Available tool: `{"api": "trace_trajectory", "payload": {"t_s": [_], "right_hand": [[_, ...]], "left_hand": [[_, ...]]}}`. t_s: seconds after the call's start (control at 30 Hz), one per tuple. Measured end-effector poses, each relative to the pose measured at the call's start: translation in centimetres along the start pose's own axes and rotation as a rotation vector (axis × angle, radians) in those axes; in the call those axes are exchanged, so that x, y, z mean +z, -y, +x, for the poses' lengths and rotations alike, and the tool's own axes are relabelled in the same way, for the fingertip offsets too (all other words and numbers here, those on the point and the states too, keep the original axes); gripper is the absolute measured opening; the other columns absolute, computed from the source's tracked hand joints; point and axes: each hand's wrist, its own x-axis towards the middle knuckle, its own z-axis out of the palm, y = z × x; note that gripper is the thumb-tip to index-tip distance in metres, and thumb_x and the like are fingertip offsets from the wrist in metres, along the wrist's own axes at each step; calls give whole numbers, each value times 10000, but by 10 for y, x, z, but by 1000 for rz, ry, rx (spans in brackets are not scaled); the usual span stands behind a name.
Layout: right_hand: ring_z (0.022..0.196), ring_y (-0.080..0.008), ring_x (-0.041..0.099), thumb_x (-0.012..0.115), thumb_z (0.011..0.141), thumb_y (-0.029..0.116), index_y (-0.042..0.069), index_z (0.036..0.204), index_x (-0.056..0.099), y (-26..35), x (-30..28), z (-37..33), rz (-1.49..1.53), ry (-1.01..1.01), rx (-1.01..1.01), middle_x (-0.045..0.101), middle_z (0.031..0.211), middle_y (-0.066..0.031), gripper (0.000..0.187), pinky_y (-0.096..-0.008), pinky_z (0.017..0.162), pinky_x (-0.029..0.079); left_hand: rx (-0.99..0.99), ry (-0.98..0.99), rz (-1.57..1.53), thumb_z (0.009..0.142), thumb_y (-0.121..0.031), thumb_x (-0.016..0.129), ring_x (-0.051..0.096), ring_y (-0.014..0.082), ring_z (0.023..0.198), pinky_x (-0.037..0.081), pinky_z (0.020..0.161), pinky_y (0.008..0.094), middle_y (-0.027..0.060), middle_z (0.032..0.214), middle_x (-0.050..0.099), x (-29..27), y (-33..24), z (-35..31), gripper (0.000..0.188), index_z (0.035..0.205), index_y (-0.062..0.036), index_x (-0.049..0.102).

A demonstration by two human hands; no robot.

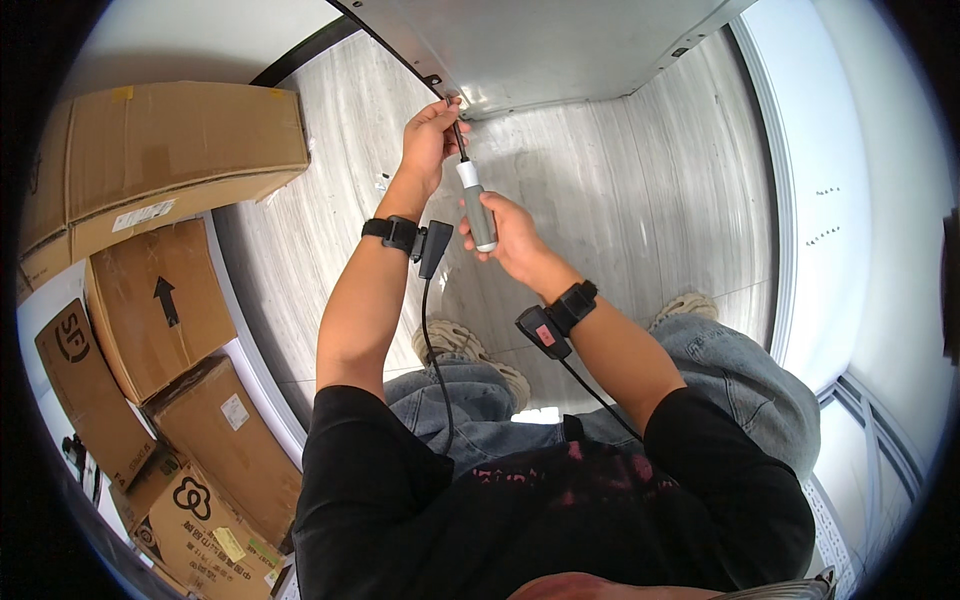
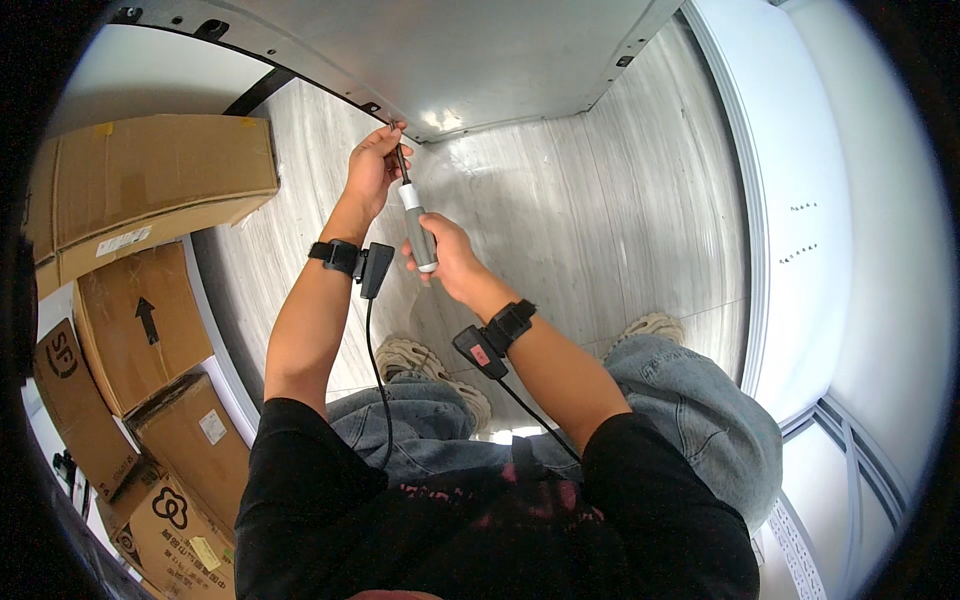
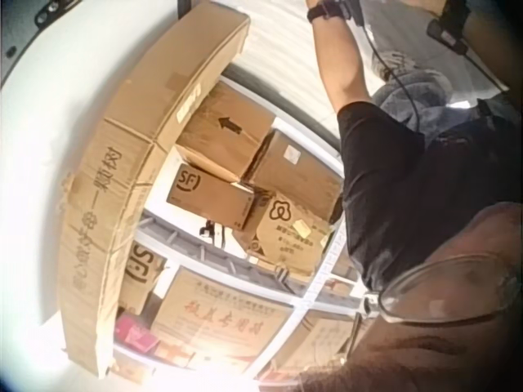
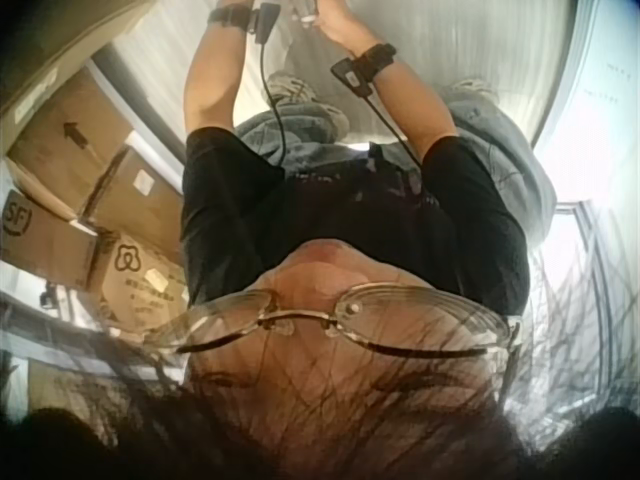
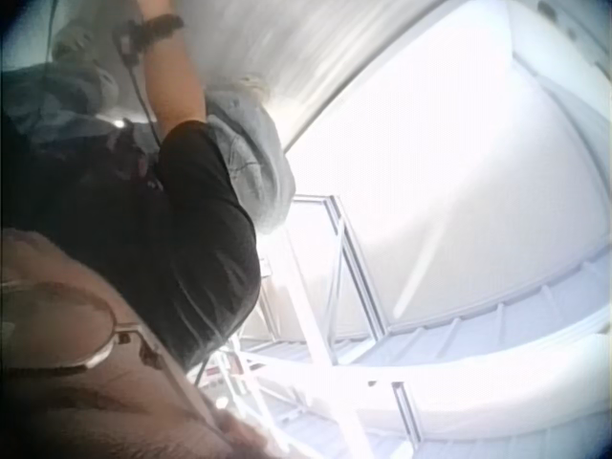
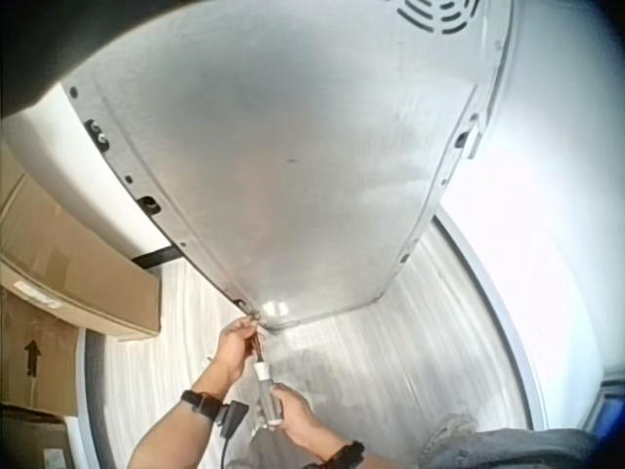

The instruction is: The person uses a screwdriver to remove screws from a metal panel, detaches the panel, and then wipes the interior of an electronic device with a blue cloth.

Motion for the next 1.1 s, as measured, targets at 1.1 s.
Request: {"api": "trace_trajectory", "payload": {"t_s": [1.1], "right_hand": [[819, -181, 618, 726, 760, 155, 18, 1068, 510, 15, -15, 24, -899, -138, -50, 604, 924, -105, 400, -342, 606, 549]], "left_hand": [[24, -133, 245, 898, -191, 664, 610, 98, 687, 486, 626, 237, -14, 816, 622, 7, -5, 2, 223, 1097, -89, 663]]}}
